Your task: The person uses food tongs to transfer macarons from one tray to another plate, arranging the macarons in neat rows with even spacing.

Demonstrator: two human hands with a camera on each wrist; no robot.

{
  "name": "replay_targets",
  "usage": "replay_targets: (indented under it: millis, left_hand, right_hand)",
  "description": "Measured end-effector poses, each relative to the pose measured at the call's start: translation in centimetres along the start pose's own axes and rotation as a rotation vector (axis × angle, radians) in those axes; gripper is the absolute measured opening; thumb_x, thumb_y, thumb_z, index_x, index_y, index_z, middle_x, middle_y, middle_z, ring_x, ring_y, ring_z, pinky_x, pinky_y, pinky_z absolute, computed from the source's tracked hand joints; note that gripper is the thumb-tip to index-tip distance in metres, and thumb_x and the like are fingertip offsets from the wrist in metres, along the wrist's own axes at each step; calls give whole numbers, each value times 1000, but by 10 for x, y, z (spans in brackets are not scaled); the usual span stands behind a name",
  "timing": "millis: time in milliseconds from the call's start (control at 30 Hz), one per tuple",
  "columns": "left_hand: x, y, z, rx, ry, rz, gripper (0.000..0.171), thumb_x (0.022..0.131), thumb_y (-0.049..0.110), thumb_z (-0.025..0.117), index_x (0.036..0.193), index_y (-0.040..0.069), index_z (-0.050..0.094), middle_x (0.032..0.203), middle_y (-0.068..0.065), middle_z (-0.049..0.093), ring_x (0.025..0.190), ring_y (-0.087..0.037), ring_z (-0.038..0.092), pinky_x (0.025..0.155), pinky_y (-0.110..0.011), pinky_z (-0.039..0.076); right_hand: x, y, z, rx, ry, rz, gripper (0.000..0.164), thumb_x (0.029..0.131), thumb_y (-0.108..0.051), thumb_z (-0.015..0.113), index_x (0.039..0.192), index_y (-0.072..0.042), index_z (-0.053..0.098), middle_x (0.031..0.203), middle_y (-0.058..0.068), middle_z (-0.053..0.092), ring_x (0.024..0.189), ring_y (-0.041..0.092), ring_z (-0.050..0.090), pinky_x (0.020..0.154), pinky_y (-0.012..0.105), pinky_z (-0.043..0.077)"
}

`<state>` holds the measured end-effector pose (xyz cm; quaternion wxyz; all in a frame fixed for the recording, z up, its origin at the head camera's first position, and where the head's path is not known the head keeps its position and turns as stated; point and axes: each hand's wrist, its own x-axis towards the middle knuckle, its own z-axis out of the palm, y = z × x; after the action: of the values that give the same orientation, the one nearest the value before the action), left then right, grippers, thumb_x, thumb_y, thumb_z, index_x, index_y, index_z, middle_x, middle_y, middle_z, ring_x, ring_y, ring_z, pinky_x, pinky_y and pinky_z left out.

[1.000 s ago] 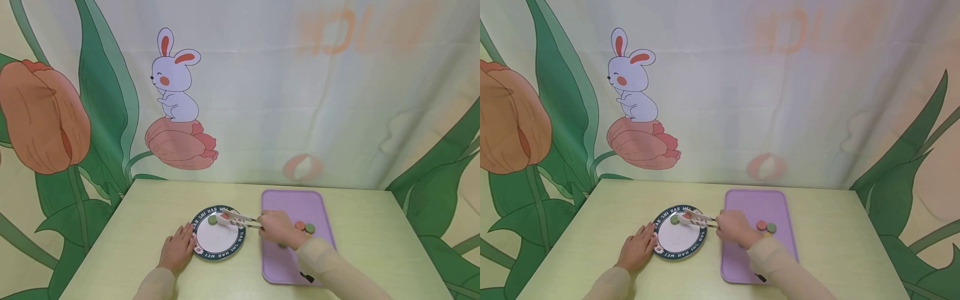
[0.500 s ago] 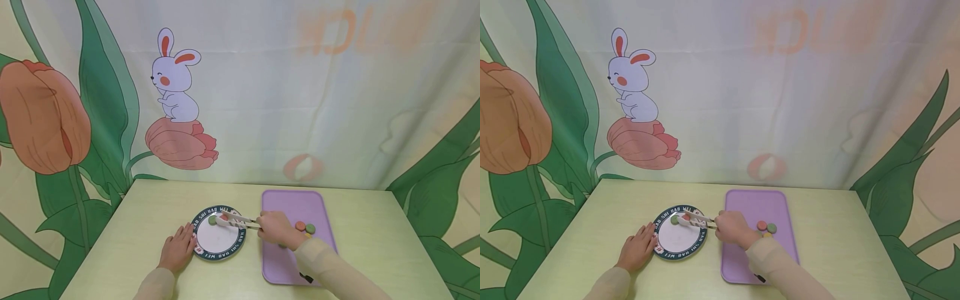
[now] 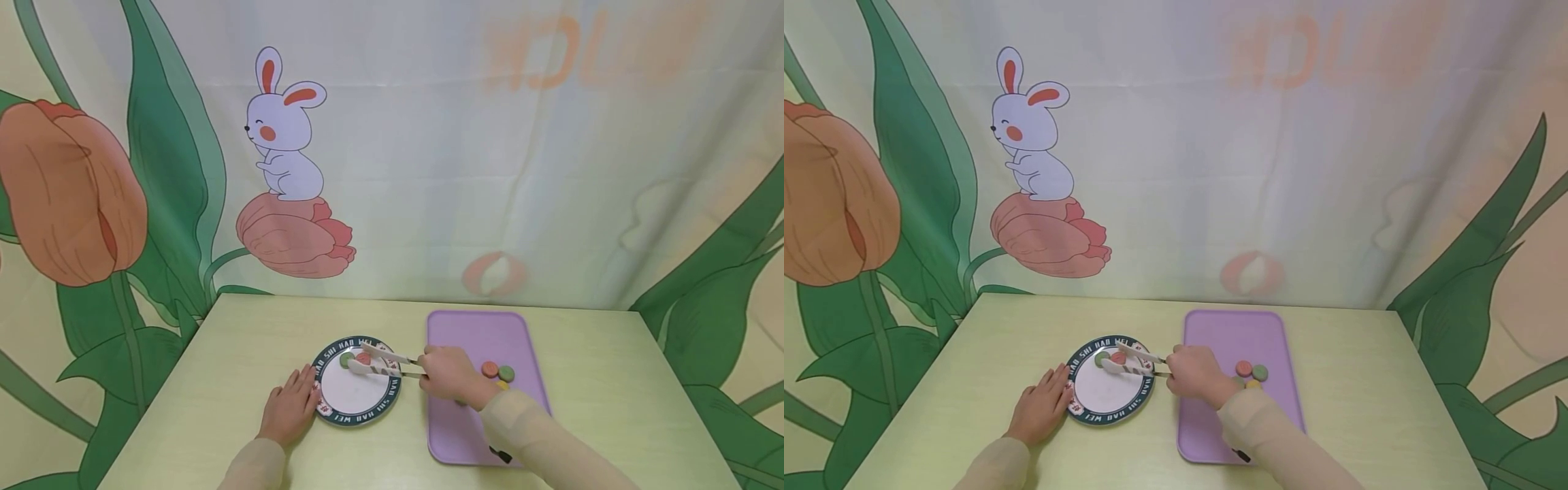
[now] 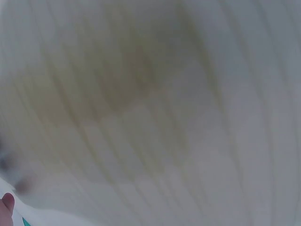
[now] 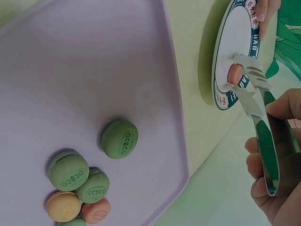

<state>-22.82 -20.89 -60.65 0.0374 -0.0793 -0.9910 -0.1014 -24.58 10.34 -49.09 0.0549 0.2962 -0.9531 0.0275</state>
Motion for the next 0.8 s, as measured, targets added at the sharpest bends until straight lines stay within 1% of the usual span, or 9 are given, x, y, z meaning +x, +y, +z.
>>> replay_targets:
  millis: [367,633,800]
  left_hand:
    - [0,2,-1,2,-5,-1,54,93,39,33,138,10,32,143,-7,32,130,-31,31,97,-52,31]
    - [0,2,-1,1,-7,-3,54,93,39,34,137,10,32,143,-7,32,130,-31,30,98,-52,31]
    - [0,1,-2,-5,-14,-6,53,93,38,34,138,10,31,143,-7,31,130,-30,30,98,-51,31]
  right_hand:
    - [-3,-1,-3,-4,28,-10,9,67,-20,59,61,-14,55,60,-4,46,47,12,38,38,28,29]
    - [-6,1,-6,10,5,2,8,67,-20,58,62,-15,56,62,-5,46,48,11,38,38,27,29]
    - [-8,3,-10,10,-5,-3,7,68,-20,58,66,-13,60,63,-5,48,49,10,37,39,26,29]
